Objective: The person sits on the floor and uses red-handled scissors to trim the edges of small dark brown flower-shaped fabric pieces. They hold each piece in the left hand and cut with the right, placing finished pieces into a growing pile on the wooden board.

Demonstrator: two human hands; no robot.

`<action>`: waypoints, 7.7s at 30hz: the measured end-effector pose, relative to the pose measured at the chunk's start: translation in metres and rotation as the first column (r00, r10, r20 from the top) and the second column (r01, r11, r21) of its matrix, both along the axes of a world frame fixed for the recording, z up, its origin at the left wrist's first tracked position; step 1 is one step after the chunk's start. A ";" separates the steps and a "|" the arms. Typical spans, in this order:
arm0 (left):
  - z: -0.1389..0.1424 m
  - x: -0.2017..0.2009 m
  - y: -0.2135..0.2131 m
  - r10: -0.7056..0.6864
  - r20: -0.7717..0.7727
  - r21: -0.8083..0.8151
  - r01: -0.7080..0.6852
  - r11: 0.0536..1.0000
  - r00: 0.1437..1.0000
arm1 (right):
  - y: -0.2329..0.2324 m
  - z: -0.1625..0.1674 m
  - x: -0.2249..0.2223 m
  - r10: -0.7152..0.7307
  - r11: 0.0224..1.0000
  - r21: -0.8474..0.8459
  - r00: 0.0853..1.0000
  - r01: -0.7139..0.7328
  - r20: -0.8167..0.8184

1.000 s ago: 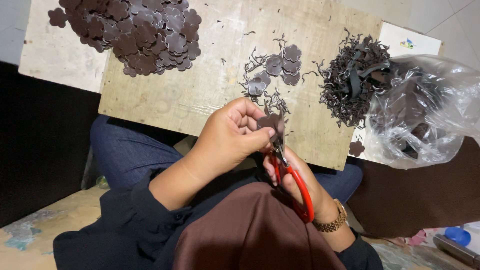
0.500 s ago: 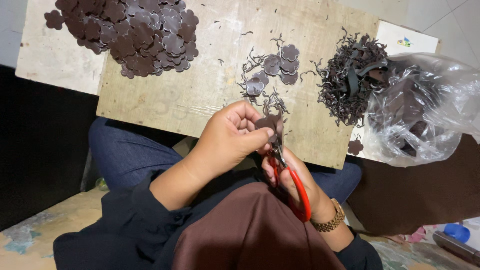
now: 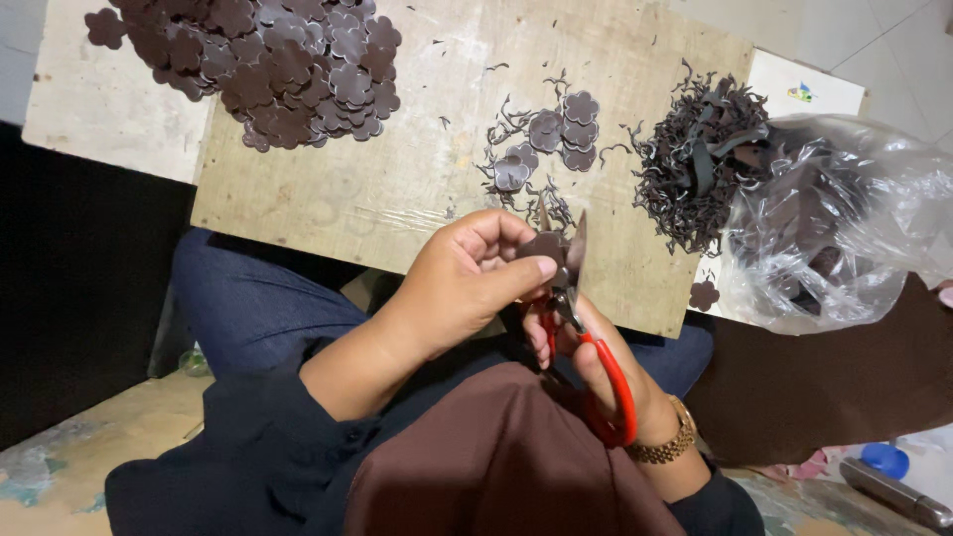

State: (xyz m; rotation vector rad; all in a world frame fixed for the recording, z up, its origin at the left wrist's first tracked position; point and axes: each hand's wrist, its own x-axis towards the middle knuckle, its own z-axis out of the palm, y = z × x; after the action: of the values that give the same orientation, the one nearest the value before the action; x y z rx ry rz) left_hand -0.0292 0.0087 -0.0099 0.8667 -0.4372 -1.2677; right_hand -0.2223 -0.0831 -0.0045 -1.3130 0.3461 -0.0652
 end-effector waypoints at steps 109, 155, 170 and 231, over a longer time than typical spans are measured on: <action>-0.001 0.001 -0.008 -0.021 0.056 0.210 0.008 0.978 0.998 | 0.005 -0.008 -0.005 -0.112 0.993 0.034 0.993 0.114 -0.032; 0.004 0.019 -0.002 -0.108 0.111 0.238 0.079 0.968 0.988 | 0.006 -0.015 -0.004 -0.062 0.997 0.033 0.998 0.063 -0.020; 0.005 0.019 -0.001 -0.052 0.157 0.161 0.027 0.987 0.986 | 0.003 -0.009 -0.007 -0.033 0.998 0.046 0.996 0.037 -0.082; -0.011 0.010 -0.004 -0.131 0.002 0.124 0.130 0.984 0.991 | 0.003 -0.014 -0.004 0.020 0.998 0.061 0.999 -0.022 0.033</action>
State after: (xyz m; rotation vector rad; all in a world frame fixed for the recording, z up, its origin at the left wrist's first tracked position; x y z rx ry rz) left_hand -0.0188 0.0043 -0.0206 0.9616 -0.4324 -1.4235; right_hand -0.2262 -0.0800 -0.0188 -1.2534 0.3042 -0.0573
